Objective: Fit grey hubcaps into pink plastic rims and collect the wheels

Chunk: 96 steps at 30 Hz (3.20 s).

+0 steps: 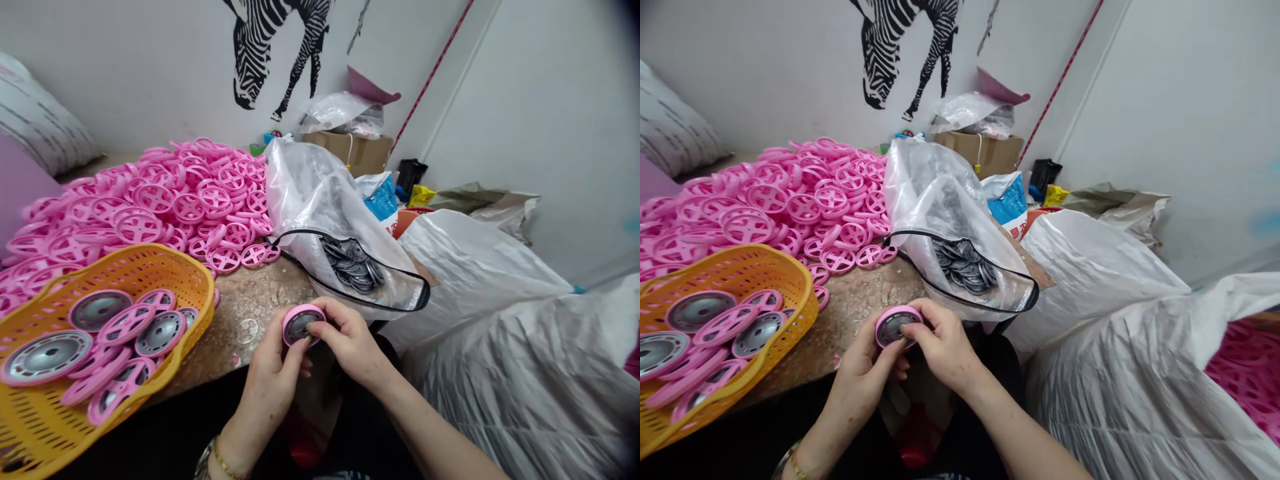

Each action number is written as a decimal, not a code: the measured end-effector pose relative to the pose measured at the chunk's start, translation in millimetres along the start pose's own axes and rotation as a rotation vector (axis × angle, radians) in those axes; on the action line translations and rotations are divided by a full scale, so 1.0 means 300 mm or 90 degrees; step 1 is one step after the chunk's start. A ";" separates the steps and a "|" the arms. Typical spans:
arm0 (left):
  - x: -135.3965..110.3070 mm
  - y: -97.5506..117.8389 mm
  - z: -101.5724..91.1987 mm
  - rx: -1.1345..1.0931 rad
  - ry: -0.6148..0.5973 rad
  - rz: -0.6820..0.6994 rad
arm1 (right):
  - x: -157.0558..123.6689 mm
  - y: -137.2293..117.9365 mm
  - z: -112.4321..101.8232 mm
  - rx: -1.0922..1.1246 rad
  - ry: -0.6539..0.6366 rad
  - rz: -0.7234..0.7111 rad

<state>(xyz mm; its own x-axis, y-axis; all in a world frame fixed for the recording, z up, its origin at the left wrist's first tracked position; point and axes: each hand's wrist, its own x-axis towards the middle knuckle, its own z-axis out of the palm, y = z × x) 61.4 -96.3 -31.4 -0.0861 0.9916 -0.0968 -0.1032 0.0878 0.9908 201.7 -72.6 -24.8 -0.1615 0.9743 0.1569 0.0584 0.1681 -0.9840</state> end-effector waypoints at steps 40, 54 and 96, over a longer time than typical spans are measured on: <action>0.164 -0.010 -0.161 -0.300 -0.026 -0.200 | 0.202 0.025 0.073 -0.758 -0.231 -0.448; 0.143 -0.005 -0.095 -0.167 -0.035 -0.186 | 0.274 -0.024 -0.257 -0.881 0.085 -0.104; 0.083 -0.051 -0.018 -0.102 -0.118 -0.156 | -0.001 0.047 -0.068 -0.025 0.060 0.090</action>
<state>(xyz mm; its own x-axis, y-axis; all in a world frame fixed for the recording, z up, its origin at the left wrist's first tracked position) 55.4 -73.5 -49.5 0.1399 0.9446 -0.2968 -0.2540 0.3239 0.9114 222.8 -67.6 -37.1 -0.0567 0.9981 0.0259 0.1123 0.0322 -0.9931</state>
